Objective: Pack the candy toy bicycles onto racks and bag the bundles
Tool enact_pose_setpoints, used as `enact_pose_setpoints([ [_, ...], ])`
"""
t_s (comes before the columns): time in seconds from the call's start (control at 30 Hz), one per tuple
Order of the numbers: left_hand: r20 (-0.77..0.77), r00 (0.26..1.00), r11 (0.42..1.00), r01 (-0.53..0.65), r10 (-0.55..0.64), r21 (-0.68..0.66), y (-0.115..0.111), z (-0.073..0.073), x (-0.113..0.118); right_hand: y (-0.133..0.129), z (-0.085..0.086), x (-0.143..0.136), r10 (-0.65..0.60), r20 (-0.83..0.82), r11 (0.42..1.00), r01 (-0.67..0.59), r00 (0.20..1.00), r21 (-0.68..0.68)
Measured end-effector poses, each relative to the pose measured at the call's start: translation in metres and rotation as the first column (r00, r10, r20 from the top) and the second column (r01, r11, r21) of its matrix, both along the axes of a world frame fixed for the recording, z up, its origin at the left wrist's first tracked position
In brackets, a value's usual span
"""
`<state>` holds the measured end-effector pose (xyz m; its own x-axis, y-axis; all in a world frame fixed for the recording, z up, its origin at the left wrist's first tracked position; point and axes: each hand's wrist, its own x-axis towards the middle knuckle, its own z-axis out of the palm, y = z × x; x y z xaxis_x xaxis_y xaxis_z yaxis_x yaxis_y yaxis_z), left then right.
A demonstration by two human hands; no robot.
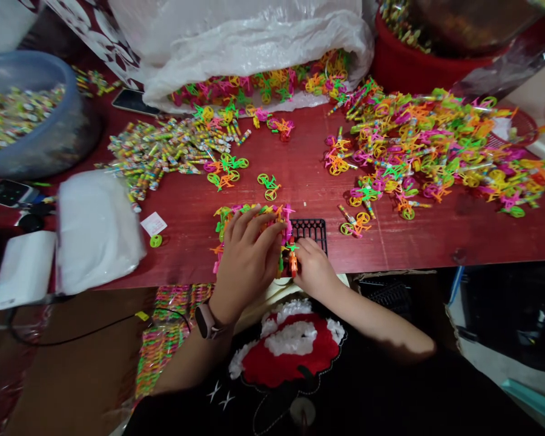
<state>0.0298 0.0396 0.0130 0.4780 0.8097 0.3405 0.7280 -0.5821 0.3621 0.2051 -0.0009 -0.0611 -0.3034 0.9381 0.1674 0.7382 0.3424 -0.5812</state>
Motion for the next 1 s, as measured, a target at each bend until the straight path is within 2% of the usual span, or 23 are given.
enact_pose_setpoints([
  [0.1, 0.006, 1.0, 1.0, 0.001, -0.001, 0.016, -0.001, 0.0, 0.001, -0.001, -0.003, 0.0, -0.023, -0.009, 0.999, 0.023, 1.0, 0.042],
  [0.27, 0.003, 1.0, 1.0, -0.01, 0.01, 0.027, -0.001, -0.001, 0.002, 0.003, -0.01, 0.007, 0.038, -0.134, 0.998, -0.03, 0.99, 0.059],
  [0.37, 0.001, 1.0, 1.0, -0.013, 0.013, 0.026, -0.001, 0.0, 0.002, 0.003, -0.011, 0.008, 0.018, -0.158, 0.998, -0.008, 0.987, 0.066],
  [0.6, -0.014, 1.0, 1.0, -0.013, 0.013, -0.004, -0.001, -0.001, 0.001, 0.002, -0.005, -0.002, -0.031, -0.035, 0.999, 0.032, 0.999, 0.018],
  [0.8, -0.004, 1.0, 0.999, -0.006, 0.006, 0.031, 0.001, -0.003, -0.001, 0.0, -0.009, -0.008, -0.03, 0.044, 0.998, 0.027, 0.999, 0.054],
  [0.9, -0.004, 1.0, 0.999, -0.006, 0.006, 0.033, 0.001, -0.004, -0.002, -0.001, -0.006, -0.003, -0.011, -0.025, 0.999, 0.012, 1.0, 0.037],
  [1.0, -0.001, 1.0, 0.999, -0.003, 0.003, 0.034, 0.001, -0.004, -0.003, 0.003, 0.005, 0.02, 0.019, -0.2, 1.0, -0.023, 0.98, -0.019],
])
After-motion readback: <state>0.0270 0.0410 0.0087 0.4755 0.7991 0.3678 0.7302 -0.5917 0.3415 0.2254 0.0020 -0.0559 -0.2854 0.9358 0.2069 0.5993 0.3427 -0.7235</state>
